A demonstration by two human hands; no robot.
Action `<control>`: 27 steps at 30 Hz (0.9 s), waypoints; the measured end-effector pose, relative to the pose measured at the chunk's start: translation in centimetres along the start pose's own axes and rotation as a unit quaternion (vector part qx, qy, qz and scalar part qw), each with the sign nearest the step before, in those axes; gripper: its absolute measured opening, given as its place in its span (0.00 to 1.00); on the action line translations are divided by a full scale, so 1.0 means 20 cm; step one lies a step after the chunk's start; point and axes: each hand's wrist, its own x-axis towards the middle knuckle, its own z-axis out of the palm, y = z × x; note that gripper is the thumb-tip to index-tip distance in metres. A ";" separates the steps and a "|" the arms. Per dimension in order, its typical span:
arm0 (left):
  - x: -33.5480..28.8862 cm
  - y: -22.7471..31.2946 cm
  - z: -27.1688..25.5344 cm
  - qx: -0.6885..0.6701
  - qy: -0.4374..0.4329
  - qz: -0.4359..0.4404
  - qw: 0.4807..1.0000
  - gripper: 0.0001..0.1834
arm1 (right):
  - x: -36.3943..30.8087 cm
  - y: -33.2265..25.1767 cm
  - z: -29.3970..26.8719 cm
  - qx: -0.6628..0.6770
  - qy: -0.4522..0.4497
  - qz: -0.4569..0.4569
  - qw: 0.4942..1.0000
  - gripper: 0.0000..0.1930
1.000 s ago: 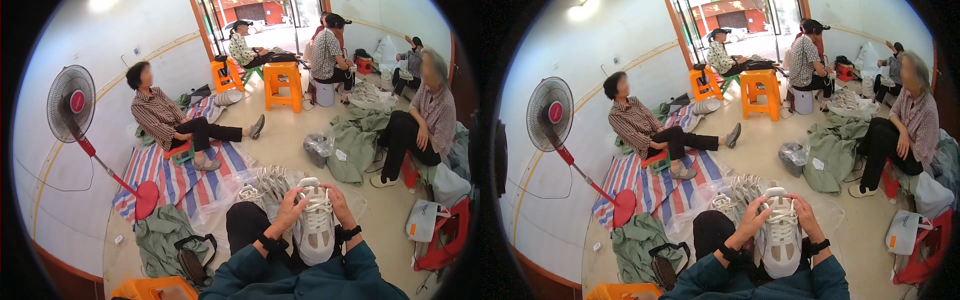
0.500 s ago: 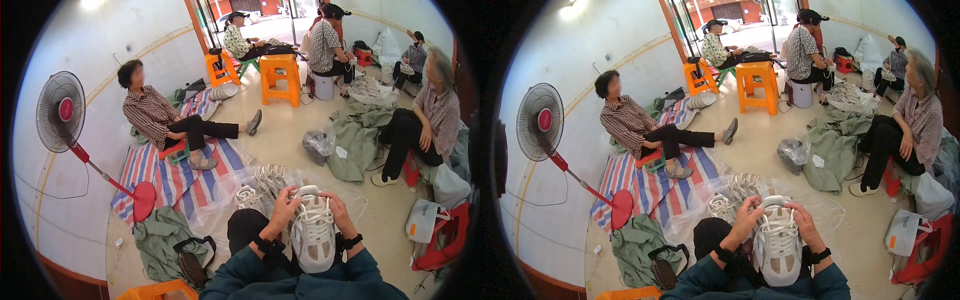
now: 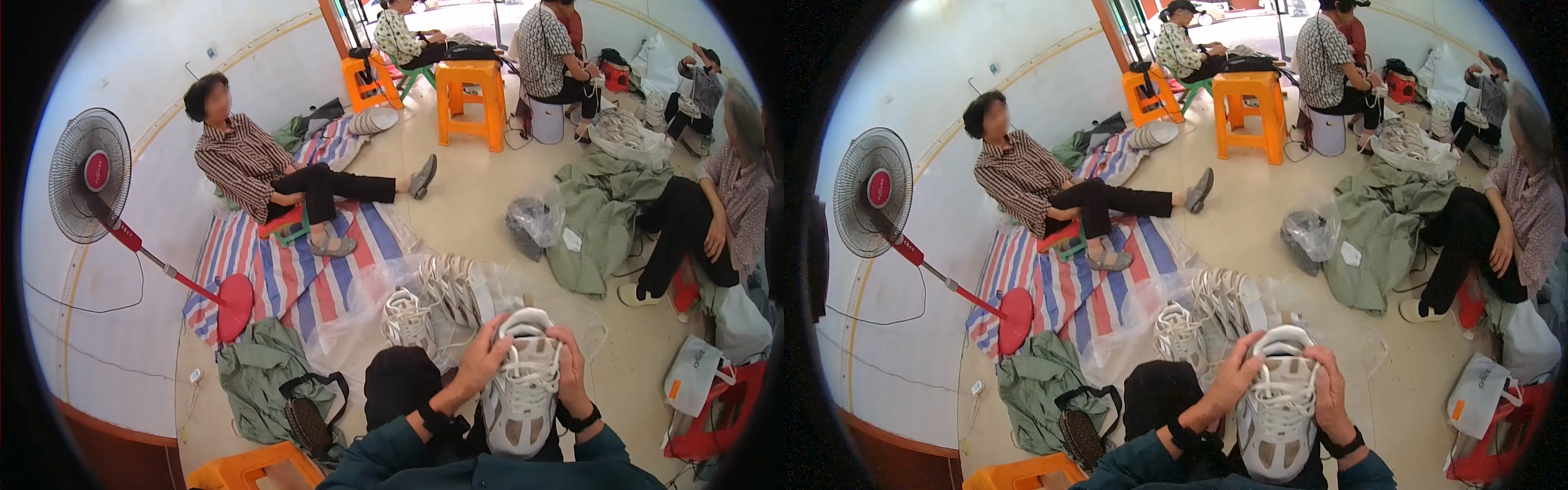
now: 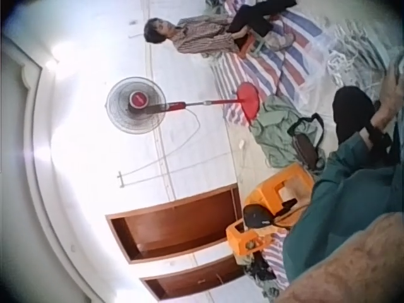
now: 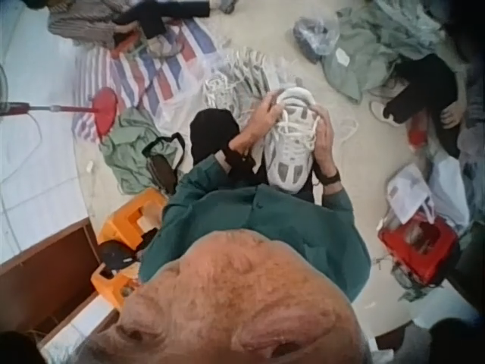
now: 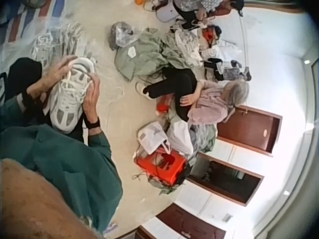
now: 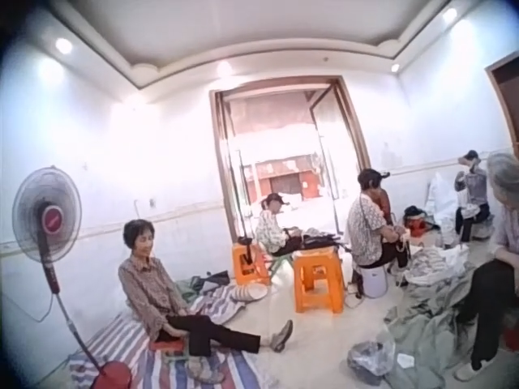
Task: The recorder is lacing a white sneaker and then inspecting it while talking to colleagues.
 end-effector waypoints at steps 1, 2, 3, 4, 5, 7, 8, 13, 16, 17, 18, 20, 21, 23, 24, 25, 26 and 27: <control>0.00 -0.01 0.02 0.033 0.007 0.017 0.999 0.28 | 0.00 0.01 -0.01 0.006 0.018 -0.004 1.000 0.16; 0.02 -0.01 0.02 0.039 0.008 0.024 0.999 0.28 | 0.00 0.02 -0.02 0.009 0.018 -0.012 1.000 0.16; 0.01 -0.01 0.03 0.059 0.006 0.031 0.998 0.28 | -0.02 0.02 -0.04 0.022 0.015 0.004 1.000 0.17; 0.01 -0.02 0.04 0.079 0.004 0.038 0.996 0.28 | -0.02 0.02 -0.05 0.034 0.014 0.020 0.999 0.17; 0.02 -0.04 0.04 0.067 0.012 0.031 0.997 0.28 | 0.00 0.02 -0.05 0.028 0.010 0.010 1.000 0.19; 0.02 -0.04 0.04 0.035 0.012 0.015 0.999 0.28 | 0.01 0.03 -0.03 0.027 0.013 0.001 1.000 0.19; 0.02 -0.05 0.03 0.001 0.014 -0.005 1.000 0.28 | 0.01 0.04 -0.02 0.026 0.013 -0.005 1.000 0.20; 0.01 -0.14 -0.05 -0.034 -0.018 0.014 0.999 0.28 | -0.01 0.08 0.03 0.041 0.032 -0.017 0.999 0.19; 0.01 -0.15 -0.07 -0.044 -0.025 0.016 0.999 0.28 | -0.01 0.10 0.04 0.039 0.036 -0.012 0.999 0.19; 0.00 -0.15 -0.08 -0.040 -0.023 0.014 0.999 0.28 | 0.00 0.09 0.05 0.043 0.031 -0.008 0.999 0.18; -0.01 -0.15 -0.08 -0.038 -0.022 0.011 0.999 0.28 | 0.00 0.09 0.05 0.044 0.026 -0.003 0.999 0.18; -0.02 -0.13 -0.09 -0.045 -0.020 0.007 0.999 0.28 | -0.01 0.08 0.08 0.046 0.032 0.002 0.998 0.18; -0.02 -0.13 -0.10 -0.042 -0.011 0.013 0.999 0.28 | 0.00 0.06 0.09 0.050 0.034 0.004 0.998 0.18; -0.03 -0.14 -0.11 -0.041 0.001 0.013 0.999 0.27 | 0.01 0.05 0.12 0.054 0.034 0.011 0.998 0.19; -0.02 -0.16 -0.12 -0.029 0.008 0.027 0.999 0.27 | 0.02 0.04 0.13 0.048 0.035 0.010 0.998 0.19; -0.02 -0.17 -0.14 -0.016 0.015 0.041 0.999 0.27 | 0.02 0.04 0.14 0.043 0.036 0.010 0.998 0.19; -0.01 -0.17 -0.14 -0.021 0.018 0.030 0.999 0.27 | 0.03 0.03 0.14 0.041 0.033 0.021 0.998 0.19; 0.00 -0.17 -0.13 -0.019 0.015 0.034 0.999 0.27 | 0.03 0.05 0.12 0.045 0.040 0.033 0.998 0.19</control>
